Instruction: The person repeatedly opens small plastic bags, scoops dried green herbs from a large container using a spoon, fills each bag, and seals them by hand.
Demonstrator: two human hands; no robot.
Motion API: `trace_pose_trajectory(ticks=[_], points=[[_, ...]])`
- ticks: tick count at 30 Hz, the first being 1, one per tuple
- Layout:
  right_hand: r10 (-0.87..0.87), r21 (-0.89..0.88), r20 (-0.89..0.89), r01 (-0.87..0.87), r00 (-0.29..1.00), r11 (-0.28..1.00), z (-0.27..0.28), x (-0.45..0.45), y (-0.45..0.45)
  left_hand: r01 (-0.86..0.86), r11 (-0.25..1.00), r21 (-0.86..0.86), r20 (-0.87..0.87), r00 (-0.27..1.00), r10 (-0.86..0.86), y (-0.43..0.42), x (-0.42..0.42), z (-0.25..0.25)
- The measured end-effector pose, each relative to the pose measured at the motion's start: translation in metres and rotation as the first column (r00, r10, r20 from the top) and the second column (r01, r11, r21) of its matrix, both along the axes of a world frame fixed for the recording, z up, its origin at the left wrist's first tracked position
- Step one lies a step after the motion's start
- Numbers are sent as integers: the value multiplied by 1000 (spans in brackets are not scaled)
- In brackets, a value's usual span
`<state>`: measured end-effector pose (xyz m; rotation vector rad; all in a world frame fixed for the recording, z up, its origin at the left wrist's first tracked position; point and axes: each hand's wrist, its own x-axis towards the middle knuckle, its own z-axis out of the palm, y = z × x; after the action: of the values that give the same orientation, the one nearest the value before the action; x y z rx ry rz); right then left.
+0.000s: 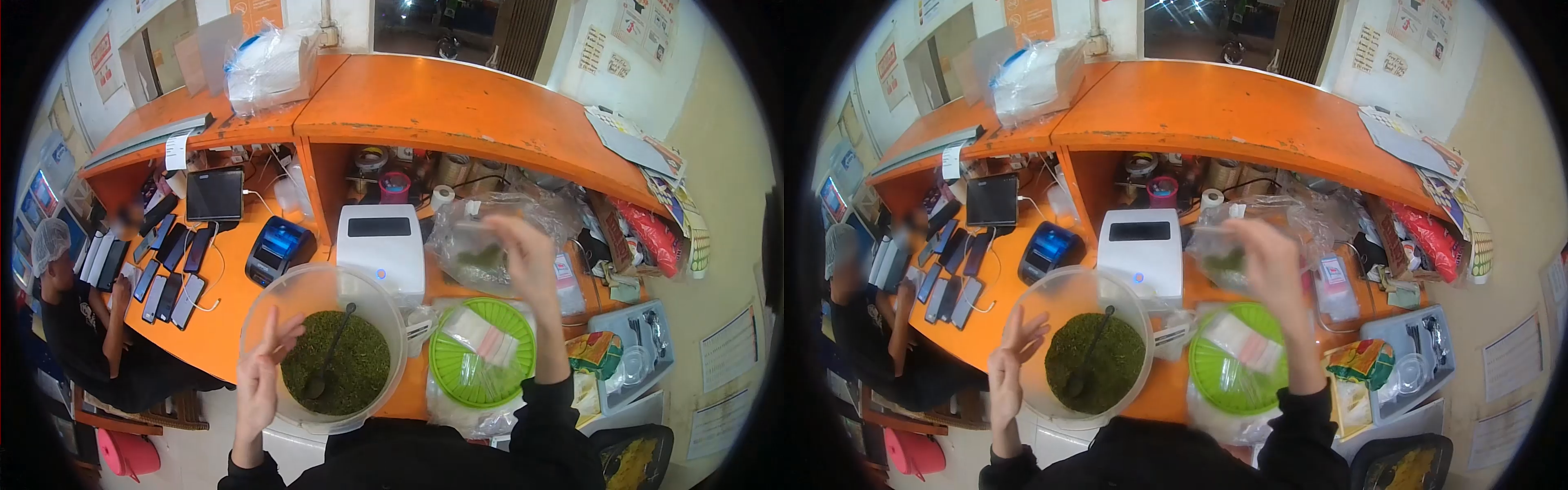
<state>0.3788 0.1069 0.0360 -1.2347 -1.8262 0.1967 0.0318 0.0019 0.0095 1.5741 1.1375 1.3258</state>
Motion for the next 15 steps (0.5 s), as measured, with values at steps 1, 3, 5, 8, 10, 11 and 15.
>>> trace_pose_trajectory(ticks=[1,3,5,8,10,11,15], points=[[-79,50,86,75,993,996,-7,16,6,-6,1000,-2,-28,1000,6,0,-4,-2],[-244,168,243,207,939,964,-27,37,18,-17,1000,-1,-88,996,16,-1,-14,-7],[-152,68,303,138,941,988,-51,37,14,2,1000,5,-155,988,-1,-2,-20,-11],[79,-291,276,5,958,957,-89,28,3,-2,1000,-23,-225,974,-3,-5,-30,-25],[85,-535,403,159,911,830,-129,33,-12,-47,998,-46,-215,976,36,-8,-25,-25],[45,-524,533,289,845,801,-148,39,-24,-85,995,-55,-187,980,74,-11,-13,-17],[-71,-712,577,544,814,445,-161,63,-66,-155,986,-63,-143,979,145,-17,-12,-17]])
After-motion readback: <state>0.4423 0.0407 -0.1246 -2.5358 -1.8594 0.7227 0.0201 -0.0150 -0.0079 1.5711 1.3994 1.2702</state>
